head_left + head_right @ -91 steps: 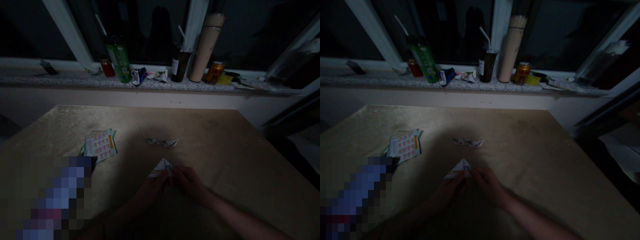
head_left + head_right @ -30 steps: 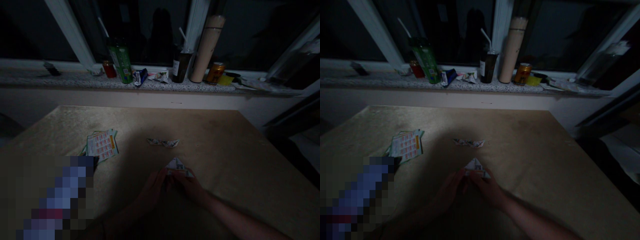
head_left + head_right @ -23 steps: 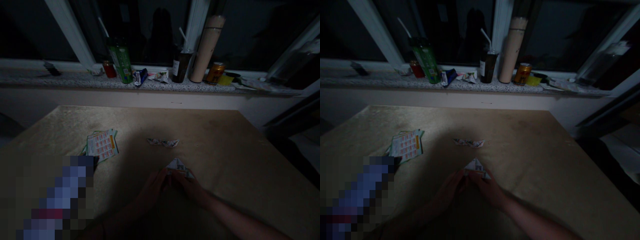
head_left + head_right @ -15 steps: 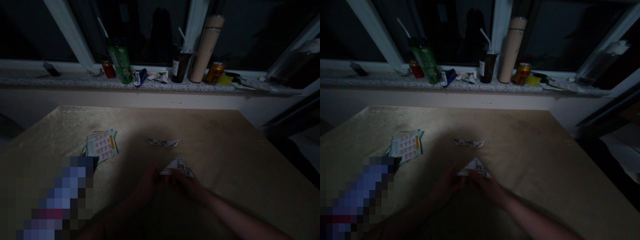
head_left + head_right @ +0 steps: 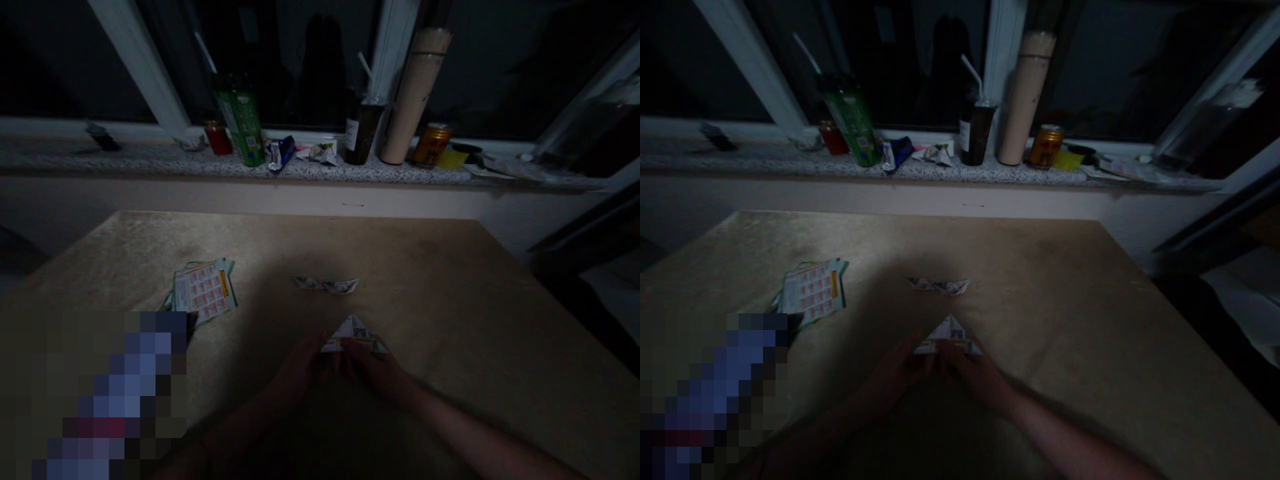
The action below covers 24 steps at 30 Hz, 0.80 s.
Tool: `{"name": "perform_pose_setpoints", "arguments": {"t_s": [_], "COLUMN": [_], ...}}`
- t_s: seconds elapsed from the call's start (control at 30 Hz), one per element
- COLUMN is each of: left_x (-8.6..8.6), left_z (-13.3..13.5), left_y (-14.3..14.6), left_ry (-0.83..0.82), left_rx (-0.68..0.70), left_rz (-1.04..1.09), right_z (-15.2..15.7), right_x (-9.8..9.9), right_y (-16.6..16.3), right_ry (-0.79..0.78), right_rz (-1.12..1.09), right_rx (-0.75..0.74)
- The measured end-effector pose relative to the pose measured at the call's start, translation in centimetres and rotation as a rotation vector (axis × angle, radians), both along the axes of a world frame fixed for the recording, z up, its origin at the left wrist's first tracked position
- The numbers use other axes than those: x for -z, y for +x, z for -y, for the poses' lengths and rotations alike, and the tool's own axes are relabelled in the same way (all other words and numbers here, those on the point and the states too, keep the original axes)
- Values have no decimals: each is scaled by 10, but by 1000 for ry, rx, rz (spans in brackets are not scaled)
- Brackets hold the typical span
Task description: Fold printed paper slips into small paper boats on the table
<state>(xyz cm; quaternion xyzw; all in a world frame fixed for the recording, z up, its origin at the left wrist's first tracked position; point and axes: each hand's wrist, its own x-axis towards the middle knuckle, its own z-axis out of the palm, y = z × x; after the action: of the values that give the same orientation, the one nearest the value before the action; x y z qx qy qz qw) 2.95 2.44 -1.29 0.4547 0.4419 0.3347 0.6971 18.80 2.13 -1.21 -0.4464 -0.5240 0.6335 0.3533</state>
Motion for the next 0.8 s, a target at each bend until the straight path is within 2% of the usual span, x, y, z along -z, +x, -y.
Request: {"name": "perform_pose_setpoints", "arguments": {"t_s": [0.27, 0.67, 0.8], "left_x": [4, -12, -16], "left_z": [-1, 7, 9], "left_y": [-1, 6, 7], "left_ry": [54, 78, 122], "left_rx": [4, -193, -209], "left_rz": [-87, -243, -283], "right_z": [1, 3, 4], "right_x": [-5, -8, -10], "right_y": [-1, -1, -1], "right_ry": [-38, -53, -105], "right_rz": [17, 59, 59], "right_rx": [24, 59, 69]}}
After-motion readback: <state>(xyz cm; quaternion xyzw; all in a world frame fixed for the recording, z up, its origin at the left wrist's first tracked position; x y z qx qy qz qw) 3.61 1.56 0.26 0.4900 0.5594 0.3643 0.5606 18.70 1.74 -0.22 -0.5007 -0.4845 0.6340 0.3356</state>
